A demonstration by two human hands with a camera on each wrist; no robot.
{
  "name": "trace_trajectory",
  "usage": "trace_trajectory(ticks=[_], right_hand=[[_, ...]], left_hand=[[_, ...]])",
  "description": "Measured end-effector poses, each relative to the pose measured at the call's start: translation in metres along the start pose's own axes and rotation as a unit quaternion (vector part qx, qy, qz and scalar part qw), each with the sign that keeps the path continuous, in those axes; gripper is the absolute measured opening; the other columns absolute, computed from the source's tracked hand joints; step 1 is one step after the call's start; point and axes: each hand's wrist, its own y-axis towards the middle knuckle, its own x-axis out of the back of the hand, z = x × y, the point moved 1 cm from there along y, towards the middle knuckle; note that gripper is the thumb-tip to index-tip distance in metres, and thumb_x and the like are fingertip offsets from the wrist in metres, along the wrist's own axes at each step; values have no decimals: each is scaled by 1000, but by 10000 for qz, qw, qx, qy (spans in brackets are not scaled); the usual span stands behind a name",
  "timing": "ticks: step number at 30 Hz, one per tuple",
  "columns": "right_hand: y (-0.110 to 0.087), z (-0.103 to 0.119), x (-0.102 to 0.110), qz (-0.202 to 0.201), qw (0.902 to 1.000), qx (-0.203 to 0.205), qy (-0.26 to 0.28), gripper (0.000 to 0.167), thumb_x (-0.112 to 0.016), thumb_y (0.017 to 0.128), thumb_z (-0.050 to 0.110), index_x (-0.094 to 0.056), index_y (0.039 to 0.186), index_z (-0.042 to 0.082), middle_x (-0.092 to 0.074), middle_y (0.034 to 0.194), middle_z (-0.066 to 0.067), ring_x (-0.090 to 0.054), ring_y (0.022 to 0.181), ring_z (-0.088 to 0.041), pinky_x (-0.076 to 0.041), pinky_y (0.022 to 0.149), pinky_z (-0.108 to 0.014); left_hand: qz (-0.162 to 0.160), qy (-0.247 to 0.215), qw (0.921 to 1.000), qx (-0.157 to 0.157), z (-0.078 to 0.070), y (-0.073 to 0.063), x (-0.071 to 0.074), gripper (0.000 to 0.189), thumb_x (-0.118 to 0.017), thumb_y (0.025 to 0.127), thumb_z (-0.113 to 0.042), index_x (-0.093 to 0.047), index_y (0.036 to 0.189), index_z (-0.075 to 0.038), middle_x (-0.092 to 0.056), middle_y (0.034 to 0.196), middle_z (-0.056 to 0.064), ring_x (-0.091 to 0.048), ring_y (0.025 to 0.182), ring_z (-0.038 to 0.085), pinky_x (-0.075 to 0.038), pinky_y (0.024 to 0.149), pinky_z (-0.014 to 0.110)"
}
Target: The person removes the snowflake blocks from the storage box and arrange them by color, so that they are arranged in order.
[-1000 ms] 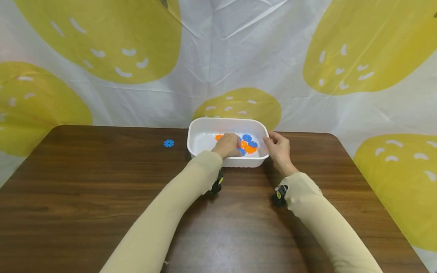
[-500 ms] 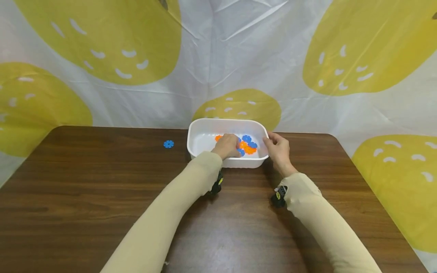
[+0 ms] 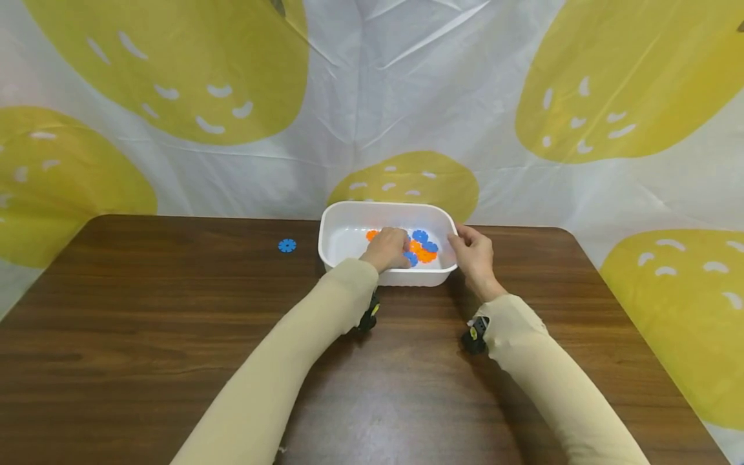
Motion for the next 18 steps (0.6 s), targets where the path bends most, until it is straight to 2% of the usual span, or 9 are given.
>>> trace_trajectory(ticks=[18], right_hand=[[0,0,-1,39,10000,-7,46,39,-53,95,12,-52,131,-2,-57,124,-23,-56,105,-31,-48,95,-40]], left_hand=[[-107,172,9997,-159,2,0,-1,26,-76,77,-16,-63,98,-7,-64,96,6,-55,90,22,-47,78,33]])
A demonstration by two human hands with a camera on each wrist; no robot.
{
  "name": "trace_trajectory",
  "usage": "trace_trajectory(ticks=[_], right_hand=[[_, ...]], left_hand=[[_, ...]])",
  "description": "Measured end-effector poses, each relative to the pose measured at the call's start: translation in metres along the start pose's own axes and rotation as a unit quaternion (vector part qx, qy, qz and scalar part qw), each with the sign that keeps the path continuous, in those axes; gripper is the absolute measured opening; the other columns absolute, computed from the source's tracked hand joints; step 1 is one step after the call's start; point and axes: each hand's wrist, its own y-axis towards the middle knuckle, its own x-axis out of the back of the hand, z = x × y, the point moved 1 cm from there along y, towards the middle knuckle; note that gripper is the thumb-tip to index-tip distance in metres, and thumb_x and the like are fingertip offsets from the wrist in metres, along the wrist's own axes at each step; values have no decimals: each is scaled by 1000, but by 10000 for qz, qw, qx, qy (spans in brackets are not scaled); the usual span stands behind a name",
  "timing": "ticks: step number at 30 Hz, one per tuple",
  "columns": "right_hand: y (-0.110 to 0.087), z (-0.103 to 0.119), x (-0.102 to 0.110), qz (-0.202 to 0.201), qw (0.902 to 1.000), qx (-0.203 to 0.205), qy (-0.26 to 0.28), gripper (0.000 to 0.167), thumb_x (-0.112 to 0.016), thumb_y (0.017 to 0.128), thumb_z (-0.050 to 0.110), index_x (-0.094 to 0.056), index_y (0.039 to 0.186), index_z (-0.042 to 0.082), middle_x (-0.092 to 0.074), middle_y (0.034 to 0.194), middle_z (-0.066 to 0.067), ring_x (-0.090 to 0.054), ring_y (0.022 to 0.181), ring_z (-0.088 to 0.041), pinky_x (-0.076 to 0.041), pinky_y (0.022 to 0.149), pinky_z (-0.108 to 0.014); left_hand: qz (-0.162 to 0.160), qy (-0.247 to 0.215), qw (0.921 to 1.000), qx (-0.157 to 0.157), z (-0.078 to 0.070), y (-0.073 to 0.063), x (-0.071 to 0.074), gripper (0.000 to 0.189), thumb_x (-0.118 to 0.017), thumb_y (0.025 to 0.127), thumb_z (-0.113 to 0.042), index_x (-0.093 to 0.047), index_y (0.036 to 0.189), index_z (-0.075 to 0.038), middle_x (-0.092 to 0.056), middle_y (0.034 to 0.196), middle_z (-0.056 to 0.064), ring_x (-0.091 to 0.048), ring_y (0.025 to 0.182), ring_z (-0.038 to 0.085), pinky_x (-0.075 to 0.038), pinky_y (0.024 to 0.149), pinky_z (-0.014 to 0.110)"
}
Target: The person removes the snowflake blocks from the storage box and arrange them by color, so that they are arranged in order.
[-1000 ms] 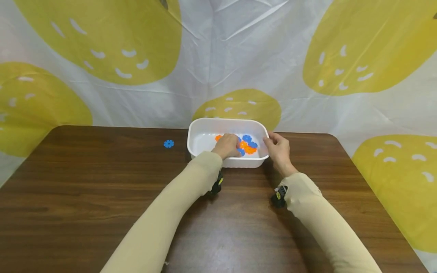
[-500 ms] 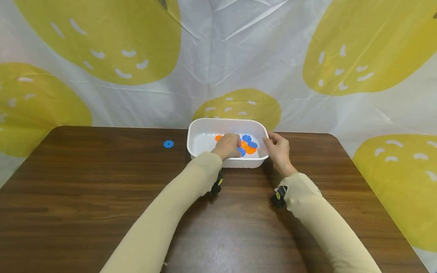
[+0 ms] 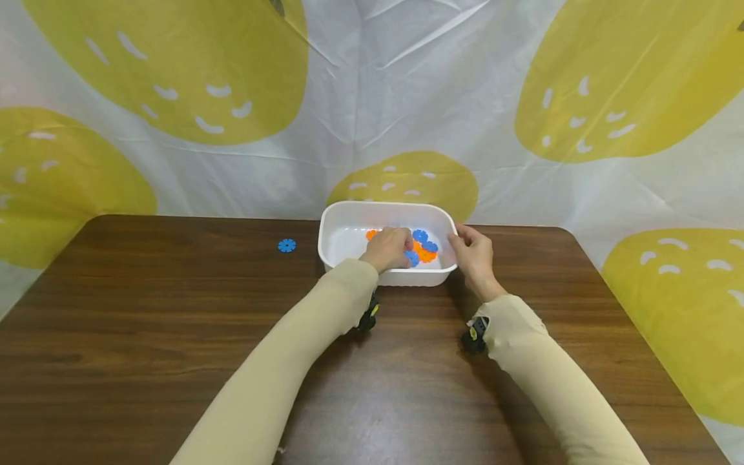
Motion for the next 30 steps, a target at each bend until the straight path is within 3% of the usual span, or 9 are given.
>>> trace_trajectory(ticks=[6,12,19,25,30], right_hand=[[0,1,0,-26,10000,29,9,39,-53,94,12,-53,130,-3,-58,123,-23,-56,104,-30,-48,95,-40],[0,0,0,-13,10000,-16,45,39,-53,95,12,-52,131,-2,-57,124,-22,-56,105,-31,-48,95,-40],[0,-3,0,-25,10000,-26,-23,39,-53,95,13,-52,131,-2,-58,125,-22,-56,104,-29,-48,94,-40],[0,-2,1,-42,10000,22,-6,39,-53,95,12,-53,131,-2,-58,124,-22,-57,104,-30,-48,94,-41],[2,-2,1,-42,10000,6,-33,39,-53,95,13,-53,131,-2,-58,124,-22,-56,104,-30,-48,94,-41]], left_hand=[[-91,-109,9997,-204,1,1,0,27,-76,76,-13,-64,98,-5,-65,94,8,-56,93,24,-46,81,33],[-66,-529,9983,-212,1,1,0,28,-76,75,-11,-66,100,-2,-65,96,10,-55,93,25,-46,84,32],[72,-1181,9930,40,2,-1,-1,31,-78,75,-11,-66,102,0,-64,96,10,-53,87,21,-47,80,28],[77,-1854,9821,322,4,-1,-1,30,-78,75,-10,-67,100,-1,-62,91,8,-52,82,19,-46,74,26],[-52,-2040,9779,458,6,0,0,30,-79,73,-10,-68,100,-1,-63,93,8,-51,83,19,-46,77,26]])
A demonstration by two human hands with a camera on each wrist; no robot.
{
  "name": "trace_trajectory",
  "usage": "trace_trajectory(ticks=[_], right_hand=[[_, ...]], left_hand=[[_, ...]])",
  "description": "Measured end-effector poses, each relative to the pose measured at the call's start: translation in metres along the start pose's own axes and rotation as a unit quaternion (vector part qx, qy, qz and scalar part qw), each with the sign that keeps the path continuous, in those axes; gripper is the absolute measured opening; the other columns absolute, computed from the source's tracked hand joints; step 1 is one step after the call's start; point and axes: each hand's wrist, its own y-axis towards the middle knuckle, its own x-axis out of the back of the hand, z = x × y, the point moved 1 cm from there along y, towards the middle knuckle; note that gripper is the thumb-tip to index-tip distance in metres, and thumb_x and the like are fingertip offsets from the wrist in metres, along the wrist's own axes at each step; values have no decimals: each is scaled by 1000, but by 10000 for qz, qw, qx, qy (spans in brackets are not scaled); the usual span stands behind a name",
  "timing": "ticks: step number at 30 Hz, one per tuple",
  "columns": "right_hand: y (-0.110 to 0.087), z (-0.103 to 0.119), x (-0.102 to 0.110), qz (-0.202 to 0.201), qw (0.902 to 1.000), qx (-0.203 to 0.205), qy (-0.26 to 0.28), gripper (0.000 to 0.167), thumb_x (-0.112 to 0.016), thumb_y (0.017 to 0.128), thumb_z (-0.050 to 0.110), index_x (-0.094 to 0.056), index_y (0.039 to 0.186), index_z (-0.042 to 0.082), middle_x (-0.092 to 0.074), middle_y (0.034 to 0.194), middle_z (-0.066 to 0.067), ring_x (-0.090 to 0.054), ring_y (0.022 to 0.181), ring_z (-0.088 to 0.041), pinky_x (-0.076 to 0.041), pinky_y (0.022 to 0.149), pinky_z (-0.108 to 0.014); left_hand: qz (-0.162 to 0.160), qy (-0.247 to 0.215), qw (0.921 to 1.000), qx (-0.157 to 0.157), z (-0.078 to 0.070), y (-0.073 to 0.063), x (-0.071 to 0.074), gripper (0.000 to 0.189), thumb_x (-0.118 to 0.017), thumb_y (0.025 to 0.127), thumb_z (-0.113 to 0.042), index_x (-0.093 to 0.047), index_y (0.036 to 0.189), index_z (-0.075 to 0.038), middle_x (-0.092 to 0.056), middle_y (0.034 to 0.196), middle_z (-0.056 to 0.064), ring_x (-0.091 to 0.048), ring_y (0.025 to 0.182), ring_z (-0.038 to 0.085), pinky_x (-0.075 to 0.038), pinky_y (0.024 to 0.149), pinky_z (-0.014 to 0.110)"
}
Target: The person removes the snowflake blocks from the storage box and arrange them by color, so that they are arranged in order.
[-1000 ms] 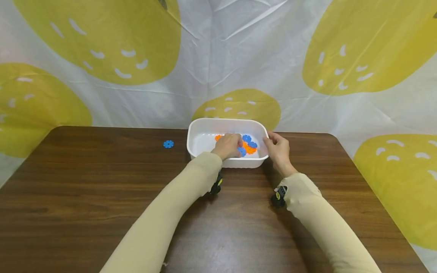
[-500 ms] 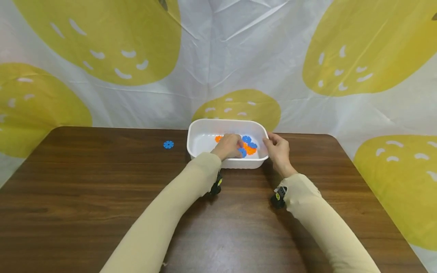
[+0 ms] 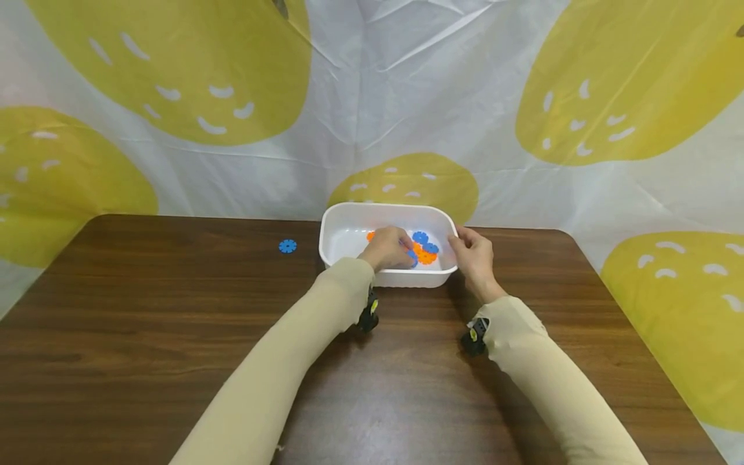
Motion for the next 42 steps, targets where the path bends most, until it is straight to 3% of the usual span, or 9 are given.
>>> trace_trajectory(ticks=[9,17,24,29,36,42], right_hand=[[3,-1,-2,-14,10000,25,-5,38,-53,95,12,-53,130,-2,-58,125,-22,-56,104,-30,-48,94,-41],[5,-1,-2,-43,9999,6,-110,39,-54,94,13,-53,130,-1,-58,124,-21,-57,102,-28,-49,93,-39],[8,-1,0,4,9998,-39,-177,39,-53,95,14,-52,131,-1,-57,125,-21,-55,102,-28,-48,94,-38],[9,-1,0,-15,9997,-27,-249,39,-52,95,15,-53,131,0,-58,125,-20,-55,102,-27,-48,94,-37],[8,-2,-2,7,9996,-50,-263,38,-52,95,15,-53,131,0,-58,125,-20,-56,102,-27,-48,94,-37],[8,0,-4,33,9997,19,-251,38,-52,95,15,-54,130,-1,-59,122,-20,-55,99,-26,-51,87,-30]], left_hand=[[-211,-258,9994,31,0,0,7,29,-78,73,-7,-69,100,0,-67,97,12,-56,82,18,-49,79,26],[-284,-969,9947,165,1,-2,16,31,-76,77,-7,-66,106,0,-67,95,13,-56,70,15,-46,58,19],[-421,-1319,9903,125,0,-5,30,33,-74,80,-9,-64,111,-1,-66,104,14,-63,90,22,-53,71,23],[-501,-1793,9823,212,5,-9,42,33,-73,82,-10,-63,112,-2,-65,106,14,-64,91,24,-55,76,26],[-696,-2572,9632,366,20,-20,63,35,-70,84,-9,-61,117,-1,-61,108,16,-62,95,29,-51,90,40],[-1009,-2880,9496,713,40,-30,87,36,-69,85,-9,-59,119,-2,-59,105,11,-60,91,19,-52,89,33]])
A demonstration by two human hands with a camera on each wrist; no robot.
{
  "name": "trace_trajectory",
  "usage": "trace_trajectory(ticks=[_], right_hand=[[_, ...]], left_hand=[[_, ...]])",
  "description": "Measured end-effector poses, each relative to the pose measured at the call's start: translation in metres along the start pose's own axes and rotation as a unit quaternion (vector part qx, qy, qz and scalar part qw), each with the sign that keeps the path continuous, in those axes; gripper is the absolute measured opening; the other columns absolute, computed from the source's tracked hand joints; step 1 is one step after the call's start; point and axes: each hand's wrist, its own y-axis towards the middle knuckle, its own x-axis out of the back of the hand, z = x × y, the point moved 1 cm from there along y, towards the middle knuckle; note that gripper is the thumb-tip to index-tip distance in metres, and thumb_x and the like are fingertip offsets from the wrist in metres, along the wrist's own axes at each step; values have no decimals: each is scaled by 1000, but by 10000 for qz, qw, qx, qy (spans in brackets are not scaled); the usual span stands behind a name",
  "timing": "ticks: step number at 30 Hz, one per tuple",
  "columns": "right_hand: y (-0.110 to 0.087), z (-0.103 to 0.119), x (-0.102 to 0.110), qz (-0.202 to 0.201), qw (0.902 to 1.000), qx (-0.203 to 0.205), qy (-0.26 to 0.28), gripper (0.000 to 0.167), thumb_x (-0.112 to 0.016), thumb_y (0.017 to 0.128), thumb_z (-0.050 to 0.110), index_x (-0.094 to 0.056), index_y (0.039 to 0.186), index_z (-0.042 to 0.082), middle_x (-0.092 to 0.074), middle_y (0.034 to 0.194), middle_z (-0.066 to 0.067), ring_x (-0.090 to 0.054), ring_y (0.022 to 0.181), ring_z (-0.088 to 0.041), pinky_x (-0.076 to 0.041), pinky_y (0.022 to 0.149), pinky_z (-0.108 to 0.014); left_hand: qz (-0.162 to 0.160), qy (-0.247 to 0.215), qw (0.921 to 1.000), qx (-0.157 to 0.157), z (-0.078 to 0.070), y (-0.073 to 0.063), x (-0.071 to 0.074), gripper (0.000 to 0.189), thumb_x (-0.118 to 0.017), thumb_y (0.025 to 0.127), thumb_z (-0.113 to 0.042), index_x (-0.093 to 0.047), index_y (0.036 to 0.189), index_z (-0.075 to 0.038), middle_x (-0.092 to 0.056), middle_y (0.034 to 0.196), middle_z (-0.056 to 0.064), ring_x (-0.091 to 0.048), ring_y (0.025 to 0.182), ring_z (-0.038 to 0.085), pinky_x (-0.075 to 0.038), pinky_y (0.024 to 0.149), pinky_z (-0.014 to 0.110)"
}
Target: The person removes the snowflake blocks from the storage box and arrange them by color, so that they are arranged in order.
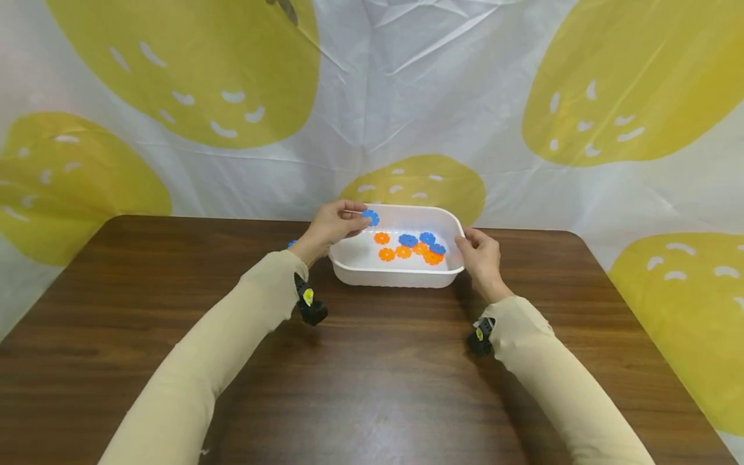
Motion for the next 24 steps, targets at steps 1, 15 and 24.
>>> trace_trajectory(ticks=[1,15,24], right_hand=[[0,0,0,2,10000,6,-5,38,-52,95,15,-54,130,-1,-59,122,-20,-55,98,-25,-51,85,-28],[0,-2,4,-42,10000,43,18,38,-52,95,15,-54,130,-1,-59,120,-21,-57,100,-29,-52,87,-31],[-1,-4,7,-61,10000,13,68,39,-53,95,16,-54,130,-1,-59,117,-21,-56,96,-26,-52,79,-21]], left_hand=[[-55,15,10000,43,1,0,6,37,-69,85,-9,-59,120,-2,-59,105,11,-60,92,19,-52,88,31],[-248,193,9991,269,27,-14,74,44,-63,90,-13,-51,131,-3,-56,129,18,-56,115,31,-47,97,38],[-484,487,9962,530,52,-21,112,43,-59,92,-11,-48,132,1,-54,128,19,-60,103,19,-48,95,33]])
